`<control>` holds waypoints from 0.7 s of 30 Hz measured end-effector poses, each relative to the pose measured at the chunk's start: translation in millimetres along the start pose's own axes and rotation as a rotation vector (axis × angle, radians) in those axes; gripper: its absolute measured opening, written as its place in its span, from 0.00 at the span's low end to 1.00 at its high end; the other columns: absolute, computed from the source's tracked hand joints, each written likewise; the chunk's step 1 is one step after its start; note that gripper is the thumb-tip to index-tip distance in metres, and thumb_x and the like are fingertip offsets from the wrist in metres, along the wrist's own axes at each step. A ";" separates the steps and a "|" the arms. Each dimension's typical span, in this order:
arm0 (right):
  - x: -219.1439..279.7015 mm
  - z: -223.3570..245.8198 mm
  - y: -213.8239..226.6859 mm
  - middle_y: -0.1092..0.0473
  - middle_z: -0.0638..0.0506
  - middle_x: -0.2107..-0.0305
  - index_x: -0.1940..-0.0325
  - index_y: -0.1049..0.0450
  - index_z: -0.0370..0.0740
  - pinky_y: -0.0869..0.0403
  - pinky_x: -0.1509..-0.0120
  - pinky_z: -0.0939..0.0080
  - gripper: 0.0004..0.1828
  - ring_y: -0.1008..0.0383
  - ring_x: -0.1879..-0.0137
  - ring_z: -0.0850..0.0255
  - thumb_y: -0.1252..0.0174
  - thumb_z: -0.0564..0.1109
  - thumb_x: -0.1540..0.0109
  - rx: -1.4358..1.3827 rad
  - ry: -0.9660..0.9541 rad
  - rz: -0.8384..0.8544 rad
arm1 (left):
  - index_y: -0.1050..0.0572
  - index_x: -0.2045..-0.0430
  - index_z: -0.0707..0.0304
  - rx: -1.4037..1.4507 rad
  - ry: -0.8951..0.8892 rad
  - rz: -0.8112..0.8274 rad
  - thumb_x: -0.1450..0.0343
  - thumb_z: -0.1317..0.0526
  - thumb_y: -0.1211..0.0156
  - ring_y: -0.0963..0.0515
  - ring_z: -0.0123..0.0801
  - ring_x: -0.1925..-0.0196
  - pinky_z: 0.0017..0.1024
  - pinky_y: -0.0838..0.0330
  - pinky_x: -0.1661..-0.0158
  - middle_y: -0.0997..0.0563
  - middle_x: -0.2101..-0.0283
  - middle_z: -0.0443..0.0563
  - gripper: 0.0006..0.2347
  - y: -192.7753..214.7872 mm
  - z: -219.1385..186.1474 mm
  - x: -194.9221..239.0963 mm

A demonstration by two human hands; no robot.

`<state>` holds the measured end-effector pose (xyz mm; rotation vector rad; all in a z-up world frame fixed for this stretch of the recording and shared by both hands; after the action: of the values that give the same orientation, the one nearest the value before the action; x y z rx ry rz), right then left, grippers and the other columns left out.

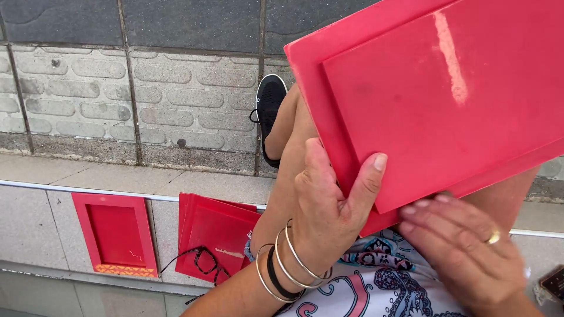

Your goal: Sanding the edges of a wooden frame and using a brush to apply a finish or clean it.

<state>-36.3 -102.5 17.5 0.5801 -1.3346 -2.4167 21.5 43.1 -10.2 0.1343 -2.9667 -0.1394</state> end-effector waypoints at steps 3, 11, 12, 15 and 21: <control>-4.3 0.9 -0.3 0.28 0.42 0.65 0.68 0.27 0.32 0.30 0.42 0.48 0.06 0.28 0.54 0.49 0.45 0.34 0.49 -0.013 -0.049 0.013 | 0.43 0.72 0.69 -0.004 0.023 0.005 0.35 0.62 0.49 0.30 0.26 0.89 0.21 0.37 0.90 0.28 0.84 0.51 0.11 2.0 0.5 0.1; -5.4 12.0 -5.0 0.28 0.42 0.63 0.66 0.27 0.31 0.31 0.41 0.49 0.10 0.28 0.53 0.51 0.48 0.38 0.47 0.010 0.021 0.071 | 0.45 0.57 0.76 -0.061 -0.129 -0.039 0.33 0.63 0.52 0.19 0.45 0.73 0.28 0.27 0.76 0.23 0.67 0.68 0.17 3.0 -0.6 3.9; -6.5 17.0 -7.5 0.28 0.43 0.64 0.67 0.27 0.32 0.31 0.43 0.49 0.10 0.28 0.54 0.52 0.51 0.39 0.47 -0.023 0.073 0.065 | 0.44 0.64 0.73 -0.025 -0.044 -0.021 0.34 0.62 0.50 0.24 0.36 0.80 0.25 0.31 0.83 0.25 0.76 0.60 0.14 4.1 1.8 2.6; -10.6 32.6 -11.9 0.28 0.45 0.64 0.67 0.26 0.35 0.30 0.45 0.51 0.11 0.28 0.53 0.55 0.51 0.42 0.47 -0.083 0.173 0.101 | 0.43 0.72 0.69 -0.017 0.058 0.014 0.35 0.59 0.49 0.30 0.27 0.89 0.22 0.37 0.91 0.29 0.86 0.52 0.12 3.9 4.8 2.1; -8.0 31.0 -14.9 0.28 0.45 0.64 0.67 0.27 0.35 0.30 0.44 0.52 0.08 0.28 0.53 0.55 0.48 0.40 0.47 -0.044 0.164 0.105 | 0.43 0.72 0.69 -0.011 0.045 0.011 0.35 0.59 0.49 0.29 0.27 0.89 0.22 0.37 0.91 0.28 0.85 0.52 0.12 6.4 3.7 1.7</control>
<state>-45.8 -68.7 21.3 0.6642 -1.2107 -2.2561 18.7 49.7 -13.0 0.1188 -2.9211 -0.1491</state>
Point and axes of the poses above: each hand's wrist, its own x-axis away from the middle knuckle, its own y-axis out of the back of the hand, z = x × y, the point moved 7 cm from there along -x, towards the middle knuckle
